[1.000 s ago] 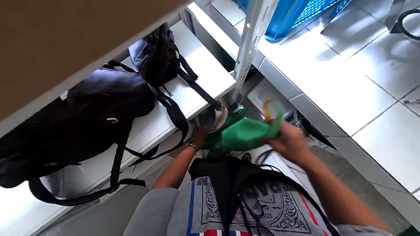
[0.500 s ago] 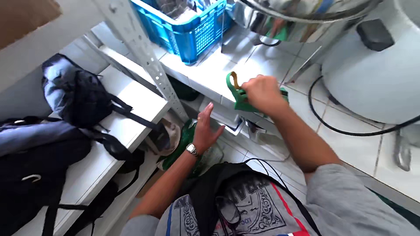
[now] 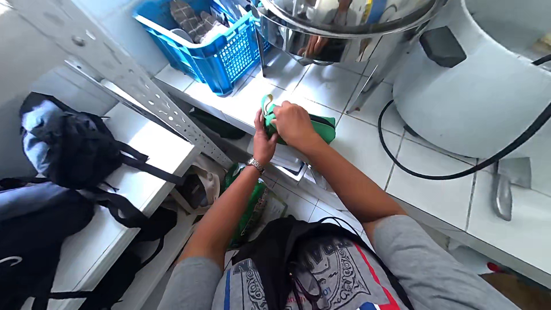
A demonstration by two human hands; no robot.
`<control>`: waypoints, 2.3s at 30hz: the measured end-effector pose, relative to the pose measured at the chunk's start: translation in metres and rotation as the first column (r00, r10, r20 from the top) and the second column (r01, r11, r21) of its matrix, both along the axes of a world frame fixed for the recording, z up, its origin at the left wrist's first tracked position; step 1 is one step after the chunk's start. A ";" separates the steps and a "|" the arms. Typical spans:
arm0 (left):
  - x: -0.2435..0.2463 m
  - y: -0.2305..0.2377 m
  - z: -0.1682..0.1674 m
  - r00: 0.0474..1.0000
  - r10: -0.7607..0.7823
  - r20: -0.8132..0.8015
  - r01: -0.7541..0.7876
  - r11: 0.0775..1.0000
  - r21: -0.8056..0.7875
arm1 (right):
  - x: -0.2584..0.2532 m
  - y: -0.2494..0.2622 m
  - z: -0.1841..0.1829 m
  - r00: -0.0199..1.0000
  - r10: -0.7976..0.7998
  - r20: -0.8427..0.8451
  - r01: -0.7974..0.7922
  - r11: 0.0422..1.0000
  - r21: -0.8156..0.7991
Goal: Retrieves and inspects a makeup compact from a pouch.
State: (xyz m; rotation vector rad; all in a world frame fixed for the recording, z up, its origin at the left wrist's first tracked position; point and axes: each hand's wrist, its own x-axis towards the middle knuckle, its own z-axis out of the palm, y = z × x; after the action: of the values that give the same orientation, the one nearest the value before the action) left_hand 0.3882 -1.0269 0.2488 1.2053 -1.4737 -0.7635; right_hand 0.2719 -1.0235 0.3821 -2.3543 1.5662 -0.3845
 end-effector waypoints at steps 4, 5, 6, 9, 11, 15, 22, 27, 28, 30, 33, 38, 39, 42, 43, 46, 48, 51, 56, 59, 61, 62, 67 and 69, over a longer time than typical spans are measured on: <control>-0.013 -0.020 -0.011 0.964 0.053 -0.259 -0.073 0.995 -0.068 | 0.018 -0.021 -0.011 0.994 0.000 -0.106 0.009 0.996 0.089; -0.012 -0.024 -0.013 0.959 0.046 -0.280 -0.065 0.996 -0.061 | 0.021 -0.025 -0.013 0.994 -0.001 -0.111 0.012 0.996 0.093; -0.009 -0.025 -0.013 0.969 0.044 -0.245 -0.055 0.998 -0.036 | 0.023 -0.028 -0.013 0.994 -0.005 -0.113 0.016 0.995 0.102; -0.007 -0.005 0.026 0.983 0.096 -0.155 -0.064 0.977 0.203 | 0.029 -0.030 -0.013 0.996 -0.010 -0.086 0.019 0.993 0.115; -0.010 0.008 0.046 0.979 0.149 -0.138 -0.100 0.946 0.308 | 0.037 -0.027 -0.016 0.996 -0.006 -0.094 0.015 0.995 0.099; -0.005 0.009 0.007 0.971 0.220 -0.093 -0.204 0.966 0.160 | 0.043 -0.021 -0.015 0.993 0.066 -0.094 -0.053 0.990 0.132; 0.011 0.007 -0.009 0.983 0.121 -0.138 -0.088 0.970 0.225 | 0.058 -0.021 -0.018 0.947 0.026 -0.319 0.013 0.993 0.120; 0.016 0.004 -0.024 0.963 0.098 -0.253 -0.053 0.982 0.179 | 0.064 -0.020 -0.036 0.927 -0.013 -0.376 0.056 0.993 0.103; 0.008 0.006 -0.013 0.949 0.129 -0.289 -0.086 0.984 0.157 | 0.063 -0.018 -0.031 0.933 -0.025 -0.359 0.060 0.994 0.087; -0.008 0.008 0.003 0.884 0.152 -0.442 -0.092 0.984 0.155 | 0.053 -0.012 -0.015 0.941 -0.040 -0.337 0.062 0.997 0.054; -0.035 0.010 0.014 0.758 0.146 -0.636 -0.047 0.984 0.171 | 0.035 -0.005 -0.002 0.962 -0.082 -0.259 0.062 0.994 -0.087; -0.056 0.015 -0.008 0.903 0.017 -0.430 0.066 0.982 0.178 | 0.009 -0.014 -0.002 0.955 -0.024 -0.295 0.062 0.991 0.119; -0.053 0.012 -0.011 0.952 -0.006 -0.307 0.060 0.984 0.167 | 0.003 -0.018 -0.004 0.965 -0.018 -0.261 0.059 0.987 0.147; -0.043 -0.001 -0.027 0.998 -0.056 -0.020 0.058 0.995 0.087 | -0.020 -0.027 -0.001 0.983 -0.123 -0.136 0.145 0.975 0.167; -0.040 -0.003 -0.030 0.996 -0.076 0.045 0.072 0.995 0.073 | -0.033 -0.032 0.004 0.981 -0.173 -0.082 0.185 0.968 0.170; -0.039 -0.005 -0.028 0.990 -0.076 0.118 0.068 0.995 0.073 | -0.095 -0.052 0.012 0.935 -0.317 0.158 0.263 0.920 0.291; -0.039 -0.004 -0.026 0.989 -0.074 0.128 0.064 0.995 0.079 | -0.143 -0.045 -0.002 0.845 -0.442 0.302 0.307 0.862 0.402; -0.038 -0.005 -0.025 0.988 -0.082 0.134 0.071 0.994 0.080 | -0.209 0.003 -0.050 0.559 -0.673 0.483 0.359 0.723 0.590; -0.043 0.010 -0.011 0.967 0.071 0.244 -0.067 0.997 -0.025 | -0.222 0.065 -0.104 0.569 -0.801 0.185 0.582 0.551 0.598; -0.053 0.008 0.002 0.911 0.134 0.389 0.005 0.942 -0.336 | -0.205 0.073 -0.074 0.739 -0.625 0.251 0.602 0.780 0.172; -0.061 0.003 0.011 0.875 0.048 0.482 0.140 0.927 -0.347 | -0.194 0.066 -0.058 0.854 -0.396 0.338 0.466 0.871 -0.154; -0.065 0.001 0.014 0.878 0.016 0.478 0.171 0.923 -0.345 | -0.186 0.059 -0.051 0.899 -0.264 0.351 0.361 0.899 -0.248; -0.057 0.018 0.007 0.906 -0.066 0.418 0.245 0.888 -0.390 | -0.153 0.014 -0.044 0.975 -0.137 0.174 0.147 0.988 -0.045; -0.046 0.029 -0.008 0.895 -0.096 0.436 0.292 0.866 -0.407 | -0.148 0.003 -0.037 0.970 -0.202 0.135 0.196 0.979 0.055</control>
State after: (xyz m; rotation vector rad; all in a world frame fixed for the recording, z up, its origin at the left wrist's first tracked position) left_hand 0.3425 -0.9977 0.2411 0.8729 -2.0115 -0.2580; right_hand 0.1240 -1.0202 0.3448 -2.0958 1.7303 -0.5432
